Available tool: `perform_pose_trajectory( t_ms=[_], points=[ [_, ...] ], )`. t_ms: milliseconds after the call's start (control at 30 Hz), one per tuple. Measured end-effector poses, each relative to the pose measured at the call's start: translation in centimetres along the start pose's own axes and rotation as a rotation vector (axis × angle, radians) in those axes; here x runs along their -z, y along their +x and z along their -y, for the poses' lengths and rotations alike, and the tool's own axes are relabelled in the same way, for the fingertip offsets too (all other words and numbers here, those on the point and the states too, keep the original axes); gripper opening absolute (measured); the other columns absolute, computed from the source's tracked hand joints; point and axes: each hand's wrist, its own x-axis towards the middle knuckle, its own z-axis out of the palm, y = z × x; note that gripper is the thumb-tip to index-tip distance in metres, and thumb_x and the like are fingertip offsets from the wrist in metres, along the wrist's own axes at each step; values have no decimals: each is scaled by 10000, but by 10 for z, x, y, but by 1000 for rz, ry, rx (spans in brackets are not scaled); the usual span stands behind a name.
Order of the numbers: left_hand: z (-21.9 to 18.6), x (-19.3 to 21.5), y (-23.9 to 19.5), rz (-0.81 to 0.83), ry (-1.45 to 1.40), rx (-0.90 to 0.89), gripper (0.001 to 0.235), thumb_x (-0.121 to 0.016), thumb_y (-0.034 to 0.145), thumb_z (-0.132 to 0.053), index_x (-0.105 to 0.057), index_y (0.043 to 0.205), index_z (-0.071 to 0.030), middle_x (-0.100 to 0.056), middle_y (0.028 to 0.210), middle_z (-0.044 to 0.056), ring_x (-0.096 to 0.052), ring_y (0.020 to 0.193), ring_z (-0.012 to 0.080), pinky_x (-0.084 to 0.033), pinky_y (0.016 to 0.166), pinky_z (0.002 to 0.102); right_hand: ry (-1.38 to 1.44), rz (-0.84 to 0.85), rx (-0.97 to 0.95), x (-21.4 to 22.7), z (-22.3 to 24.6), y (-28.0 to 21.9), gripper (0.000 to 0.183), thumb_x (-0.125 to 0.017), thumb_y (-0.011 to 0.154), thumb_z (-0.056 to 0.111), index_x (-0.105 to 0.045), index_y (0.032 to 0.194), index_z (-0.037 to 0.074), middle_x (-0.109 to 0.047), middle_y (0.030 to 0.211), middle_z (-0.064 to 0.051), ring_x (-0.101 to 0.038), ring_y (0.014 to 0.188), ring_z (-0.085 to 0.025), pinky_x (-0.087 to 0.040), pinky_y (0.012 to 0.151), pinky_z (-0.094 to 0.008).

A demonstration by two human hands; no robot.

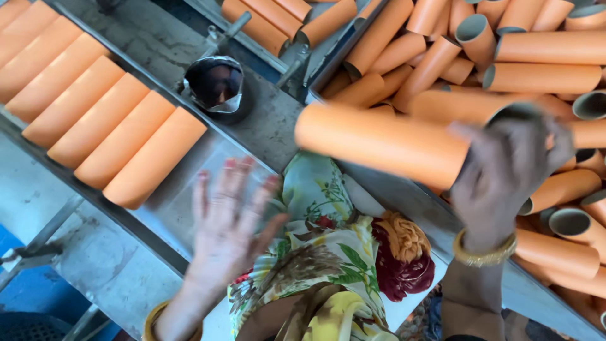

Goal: The person sits at a machine and repeatedly picks up orange cylindrical objects from a pile, places them onto a conveyor belt, and then moves the processed cylinders into a collection bin. The task involves continuous manual handling of the cylinders to feed the machine and sort the output.

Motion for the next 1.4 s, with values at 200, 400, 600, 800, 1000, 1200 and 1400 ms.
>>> perform_pose_trajectory(
  t_ms=[200,400,600,800,1000,1200,1400],
  points=[
    [-13,-6,9,149,-191,-74,901,-869,635,-208,-494,1449,-114,-604,1342,117,-592,1256,308,-365,1155,560,557,-19,235,-13,81,-1,114,-763,904,154,-759,1000,214,-611,897,-20,-594,946,-209,-359,1105,-506],
    [58,10,-23,179,159,307,958,-885,599,-217,-501,1466,-83,-636,1089,127,-639,1023,334,-484,930,475,756,89,74,-33,69,-17,145,-718,949,62,-702,1073,133,-620,934,-37,-608,948,-208,-453,1134,-476],
    [112,-1,-33,274,451,510,957,-854,712,-352,-455,1542,-94,-616,1278,168,-598,1201,351,-404,1107,531,868,42,-7,-54,63,-45,124,-711,951,13,-673,1008,116,-646,883,4,-625,867,-142,-497,1104,-461],
    [72,0,-10,170,195,383,935,-835,728,-479,-457,1500,-112,-512,1456,161,-498,1384,377,-304,1161,611,1028,-8,90,-66,80,-41,147,-746,896,25,-680,980,125,-665,861,10,-640,854,-149,-457,1148,-475],
    [-2,-11,15,340,-640,193,1055,-928,639,-362,-363,1500,-132,-596,1363,142,-591,1231,364,-461,1057,541,1365,133,204,-48,110,-9,134,-752,946,20,-671,997,113,-617,911,-25,-649,919,-194,-477,1137,-501],
    [19,-14,11,452,-379,483,1014,-898,659,-253,-364,1518,-185,-647,1229,107,-668,1068,338,-569,927,444,1090,327,197,-96,75,24,243,-686,1011,179,-615,1230,100,-716,1086,-72,-710,964,-183,-592,918,-353],
    [80,4,-16,234,242,504,1004,-878,681,-297,-423,1559,-126,-614,1260,148,-610,1148,347,-460,987,500,299,424,-30,-215,-53,24,496,-729,1008,244,-520,1418,61,-646,1285,-169,-716,905,-210,-595,798,-372]
  ],
)
